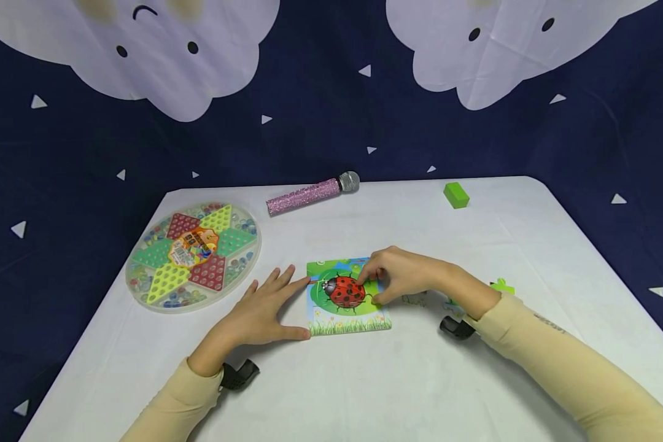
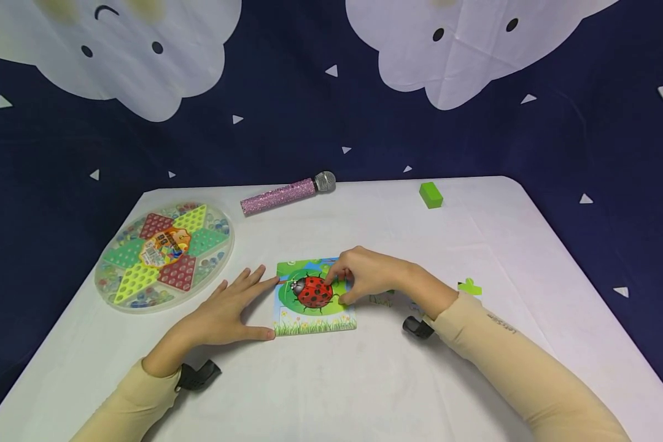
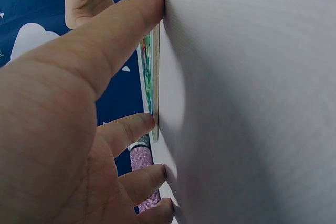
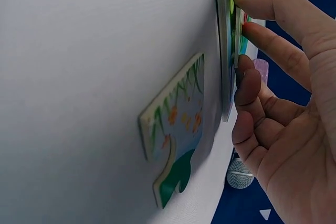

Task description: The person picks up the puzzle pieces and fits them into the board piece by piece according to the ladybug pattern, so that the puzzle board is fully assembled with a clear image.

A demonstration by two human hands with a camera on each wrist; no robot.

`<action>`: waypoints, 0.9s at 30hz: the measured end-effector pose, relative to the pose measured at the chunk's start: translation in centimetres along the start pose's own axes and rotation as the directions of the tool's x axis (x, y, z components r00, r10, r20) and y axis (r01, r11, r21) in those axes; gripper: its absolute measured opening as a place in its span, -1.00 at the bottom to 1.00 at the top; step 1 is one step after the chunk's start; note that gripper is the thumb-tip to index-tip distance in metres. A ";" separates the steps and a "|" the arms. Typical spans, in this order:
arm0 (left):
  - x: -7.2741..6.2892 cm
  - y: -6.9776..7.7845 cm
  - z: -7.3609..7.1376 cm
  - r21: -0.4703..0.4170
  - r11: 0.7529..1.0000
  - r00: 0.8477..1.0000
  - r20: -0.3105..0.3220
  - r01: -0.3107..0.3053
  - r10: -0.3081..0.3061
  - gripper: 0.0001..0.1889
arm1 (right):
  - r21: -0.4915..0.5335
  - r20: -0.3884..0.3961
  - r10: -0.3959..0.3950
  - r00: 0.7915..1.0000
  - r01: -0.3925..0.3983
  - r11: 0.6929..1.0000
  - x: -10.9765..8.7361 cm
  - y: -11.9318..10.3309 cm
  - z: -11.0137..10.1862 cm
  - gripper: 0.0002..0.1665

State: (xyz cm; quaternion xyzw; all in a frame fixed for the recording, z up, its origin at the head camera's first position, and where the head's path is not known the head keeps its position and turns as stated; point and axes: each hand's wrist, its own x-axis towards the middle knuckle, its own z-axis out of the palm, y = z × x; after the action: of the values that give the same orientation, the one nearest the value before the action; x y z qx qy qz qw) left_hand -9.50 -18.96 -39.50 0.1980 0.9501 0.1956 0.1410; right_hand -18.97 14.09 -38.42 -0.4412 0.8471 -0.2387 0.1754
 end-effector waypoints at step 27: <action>0.0 0.1 0.0 -0.001 1.000 1.000 -0.009 -0.006 0.006 0.11 | -0.022 0.017 0.007 1.000 -0.006 1.000 0.3 -0.2 -0.1 -0.56</action>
State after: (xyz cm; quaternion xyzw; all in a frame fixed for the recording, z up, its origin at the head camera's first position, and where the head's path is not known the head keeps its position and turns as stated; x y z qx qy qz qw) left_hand -9.47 -18.89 -39.42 0.1997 0.9501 0.1972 0.1363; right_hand -19.07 13.80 -38.22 -0.4423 0.8497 -0.2250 0.1784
